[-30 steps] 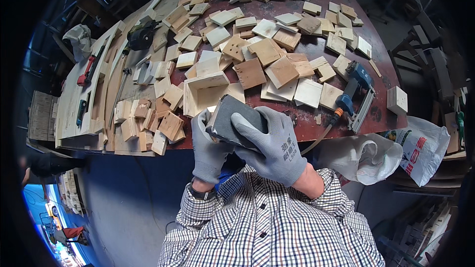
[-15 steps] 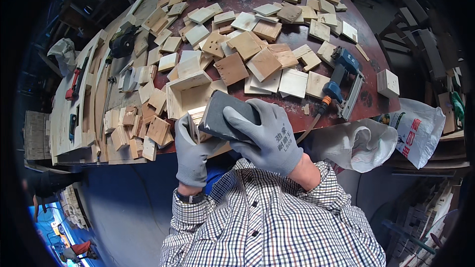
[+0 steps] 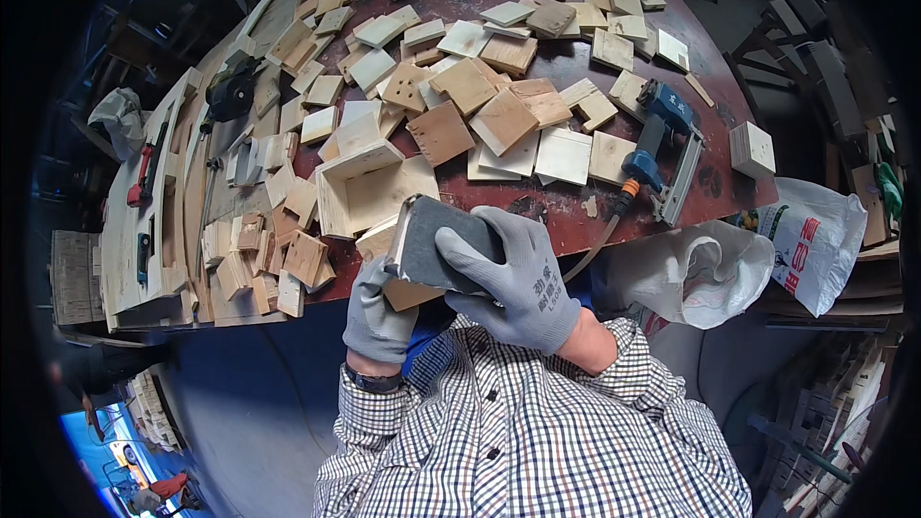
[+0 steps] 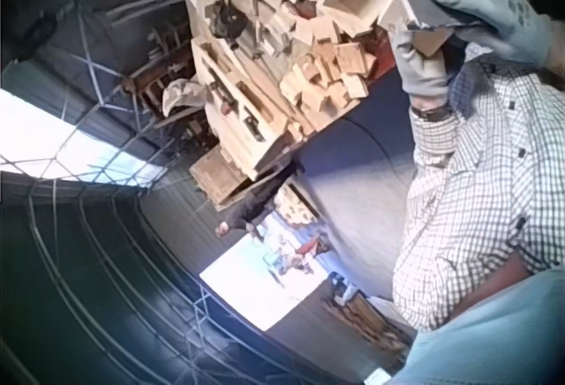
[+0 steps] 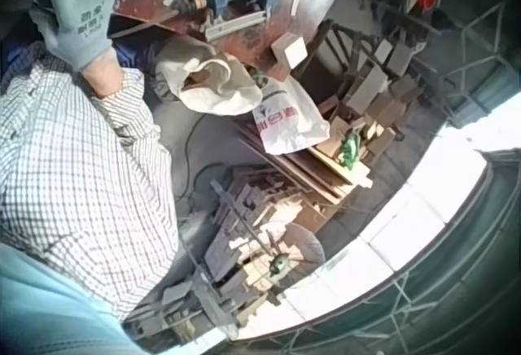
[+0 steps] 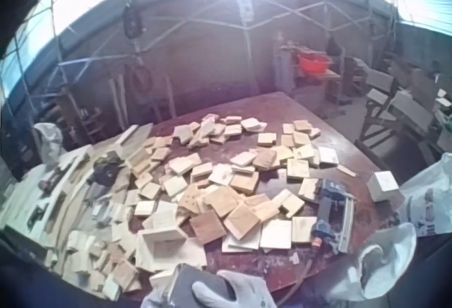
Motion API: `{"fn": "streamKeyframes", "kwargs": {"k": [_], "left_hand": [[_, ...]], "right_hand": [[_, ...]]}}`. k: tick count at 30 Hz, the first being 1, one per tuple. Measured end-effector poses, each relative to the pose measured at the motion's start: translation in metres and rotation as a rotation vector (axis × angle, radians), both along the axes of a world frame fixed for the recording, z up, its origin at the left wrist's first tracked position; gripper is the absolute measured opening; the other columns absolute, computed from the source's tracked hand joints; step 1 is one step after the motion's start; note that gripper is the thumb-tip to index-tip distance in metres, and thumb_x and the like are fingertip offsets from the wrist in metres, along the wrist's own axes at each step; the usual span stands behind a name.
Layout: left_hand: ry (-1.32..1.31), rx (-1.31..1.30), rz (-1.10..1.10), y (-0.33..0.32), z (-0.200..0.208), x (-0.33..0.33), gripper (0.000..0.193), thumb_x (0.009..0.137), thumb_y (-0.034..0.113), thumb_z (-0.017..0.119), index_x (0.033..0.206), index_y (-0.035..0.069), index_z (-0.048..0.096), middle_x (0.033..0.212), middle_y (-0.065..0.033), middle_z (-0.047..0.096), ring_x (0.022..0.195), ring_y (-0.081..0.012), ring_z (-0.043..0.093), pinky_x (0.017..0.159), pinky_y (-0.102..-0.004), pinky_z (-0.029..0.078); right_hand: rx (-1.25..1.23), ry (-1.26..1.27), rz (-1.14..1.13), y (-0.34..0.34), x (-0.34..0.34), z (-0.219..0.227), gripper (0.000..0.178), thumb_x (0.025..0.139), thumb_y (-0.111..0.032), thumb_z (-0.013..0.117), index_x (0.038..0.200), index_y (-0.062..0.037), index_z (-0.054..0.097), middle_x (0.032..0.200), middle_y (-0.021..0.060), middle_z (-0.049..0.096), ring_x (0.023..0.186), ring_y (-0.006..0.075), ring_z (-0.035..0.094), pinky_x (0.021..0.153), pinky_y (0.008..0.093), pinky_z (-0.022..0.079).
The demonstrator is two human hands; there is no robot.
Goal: The person assembles small wooden boxes by hand, picking up pre-cut wooden pieces from a table and fitting them together. The person repeatedly forms box shapes and places them on the table among many other pieces.
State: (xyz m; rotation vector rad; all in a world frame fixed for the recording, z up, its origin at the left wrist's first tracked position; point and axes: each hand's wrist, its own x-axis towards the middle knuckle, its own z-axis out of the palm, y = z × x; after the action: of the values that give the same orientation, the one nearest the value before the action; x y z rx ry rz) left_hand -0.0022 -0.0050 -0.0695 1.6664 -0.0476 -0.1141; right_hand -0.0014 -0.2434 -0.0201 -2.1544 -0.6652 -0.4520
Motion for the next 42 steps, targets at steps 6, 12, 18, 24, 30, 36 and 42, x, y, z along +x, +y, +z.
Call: {"fn": "streamKeyframes", "kwargs": {"k": [6,12,18,24,30,36,42], "left_hand": [[0.398,-0.916,0.267,0.004,0.044,0.019,0.065,0.092,0.025,0.08,0.146,0.007,0.049,0.133,-0.0136,0.063,0.118,-0.0307,0.067,0.095,-0.0481,0.061],[0.299,-0.781,0.151,0.005,0.012,0.008,0.063,0.094,0.031,0.076,0.146,0.007,0.05,0.132,-0.0159,0.066,0.122,-0.0328,0.065,0.104,-0.0508,0.058],[0.291,-1.077,-0.041,-0.002,0.032,0.007,0.085,0.095,0.059,0.066,0.159,0.011,0.038,0.149,-0.016,0.054,0.129,-0.0329,0.059,0.095,-0.0531,0.057],[0.34,-1.187,-0.256,0.016,0.017,0.011,0.073,0.092,0.056,0.069,0.15,0.018,0.048,0.146,-0.0065,0.06,0.129,-0.0262,0.06,0.103,-0.0506,0.05],[0.149,-0.598,-0.159,-0.002,0.012,-0.006,0.077,0.097,0.056,0.063,0.153,0.007,0.042,0.146,-0.0138,0.056,0.127,-0.0236,0.06,0.092,-0.0344,0.055],[0.721,-1.623,-0.303,-0.031,0.024,-0.004,0.089,0.099,0.066,0.05,0.148,-0.007,0.038,0.12,-0.0203,0.056,0.103,-0.0307,0.06,0.058,-0.0324,0.052],[0.553,-1.465,-0.077,-0.015,0.018,-0.003,0.074,0.104,0.062,0.04,0.147,0.002,0.045,0.133,-0.0221,0.06,0.108,-0.0298,0.064,0.067,-0.0325,0.056]], "right_hand": [[0.052,0.169,-0.09,-0.051,-0.018,-0.069,0.073,0.083,-0.03,0.078,0.149,-0.0084,0.057,0.136,0.0238,0.056,0.119,0.0397,0.055,0.107,0.049,0.041],[0.076,-0.036,0.095,-0.008,0.017,0.015,0.073,0.087,-0.035,0.078,0.151,-0.01,0.055,0.137,0.0244,0.054,0.123,0.0396,0.054,0.107,0.0498,0.042],[0.169,0.254,0.019,-0.023,0.03,-0.038,0.069,0.092,-0.031,0.072,0.155,-0.01,0.051,0.132,0.0224,0.057,0.116,0.0383,0.057,0.105,0.0457,0.044],[0.366,0.269,0.075,-0.016,0.021,-0.011,0.074,0.095,-0.028,0.069,0.156,0.0029,0.043,0.136,0.0243,0.057,0.122,0.0366,0.056,0.11,0.0444,0.043],[0.299,0.124,0.188,0.02,0.03,0.003,0.076,0.095,-0.034,0.068,0.157,0.0016,0.042,0.137,0.0241,0.054,0.124,0.0389,0.053,0.109,0.0457,0.041],[0.345,0.269,-0.152,0.016,0.088,-0.029,0.066,0.101,-0.033,0.061,0.155,0.0014,0.044,0.112,0.0191,0.06,0.104,0.0331,0.056,0.097,0.045,0.045],[0.342,0.098,0.206,0.011,0.033,-0.003,0.073,0.098,-0.036,0.067,0.156,0.0024,0.043,0.137,0.0248,0.055,0.123,0.0384,0.054,0.109,0.0471,0.042]]}}
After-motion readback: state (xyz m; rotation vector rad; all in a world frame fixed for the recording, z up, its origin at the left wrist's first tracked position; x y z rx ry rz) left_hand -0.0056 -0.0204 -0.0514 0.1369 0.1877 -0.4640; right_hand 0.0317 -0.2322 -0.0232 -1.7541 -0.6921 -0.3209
